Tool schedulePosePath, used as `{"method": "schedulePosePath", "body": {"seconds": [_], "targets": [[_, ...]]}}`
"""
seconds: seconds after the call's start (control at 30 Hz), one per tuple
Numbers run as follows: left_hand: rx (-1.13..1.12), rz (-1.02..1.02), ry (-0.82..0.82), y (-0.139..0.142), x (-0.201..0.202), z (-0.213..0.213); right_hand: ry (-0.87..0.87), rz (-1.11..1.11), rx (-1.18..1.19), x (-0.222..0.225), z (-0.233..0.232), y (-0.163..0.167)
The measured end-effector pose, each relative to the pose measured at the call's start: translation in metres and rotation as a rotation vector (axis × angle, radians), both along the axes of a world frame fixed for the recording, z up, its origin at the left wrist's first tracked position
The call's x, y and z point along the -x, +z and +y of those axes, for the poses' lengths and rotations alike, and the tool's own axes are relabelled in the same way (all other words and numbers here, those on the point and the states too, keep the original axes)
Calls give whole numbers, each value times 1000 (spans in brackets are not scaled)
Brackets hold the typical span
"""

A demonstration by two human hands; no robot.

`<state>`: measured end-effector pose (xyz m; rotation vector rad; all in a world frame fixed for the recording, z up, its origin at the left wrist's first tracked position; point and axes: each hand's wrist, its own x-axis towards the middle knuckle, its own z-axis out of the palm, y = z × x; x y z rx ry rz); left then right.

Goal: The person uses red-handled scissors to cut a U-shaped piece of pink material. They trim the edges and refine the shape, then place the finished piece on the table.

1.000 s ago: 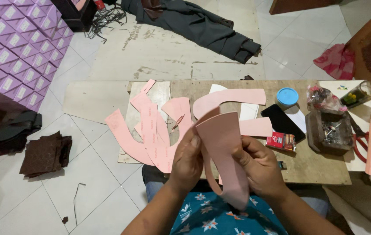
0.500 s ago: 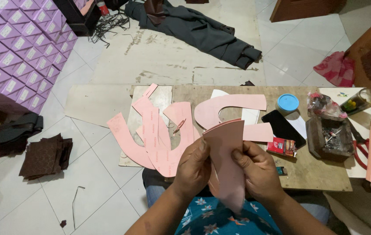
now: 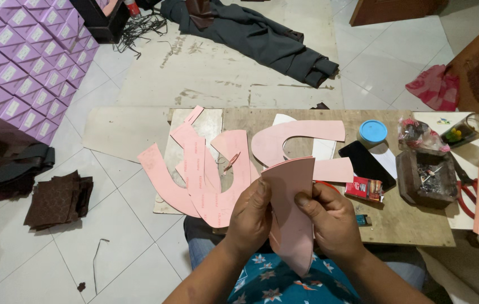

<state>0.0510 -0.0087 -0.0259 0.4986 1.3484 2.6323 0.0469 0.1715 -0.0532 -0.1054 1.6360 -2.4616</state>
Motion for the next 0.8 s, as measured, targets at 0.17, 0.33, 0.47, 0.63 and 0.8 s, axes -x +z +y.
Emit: {"method": "schedulePosePath", "body": {"seconds": [0.17, 0.33, 0.47, 0.63, 0.8], "targets": [[264, 32, 253, 3, -1, 10, 7, -36, -34, -1, 3, -5], [289, 18, 327, 8, 0, 10, -64, 103, -90, -2, 4, -18], [308, -6, 307, 12, 1, 6, -125, 181, -150, -4, 6, -23], [292, 20, 278, 13, -2, 3, -115, 196, -138, -4, 7, -21], [299, 30, 271, 12, -2, 1, -101, 189, -99, -2, 7, -18]]}}
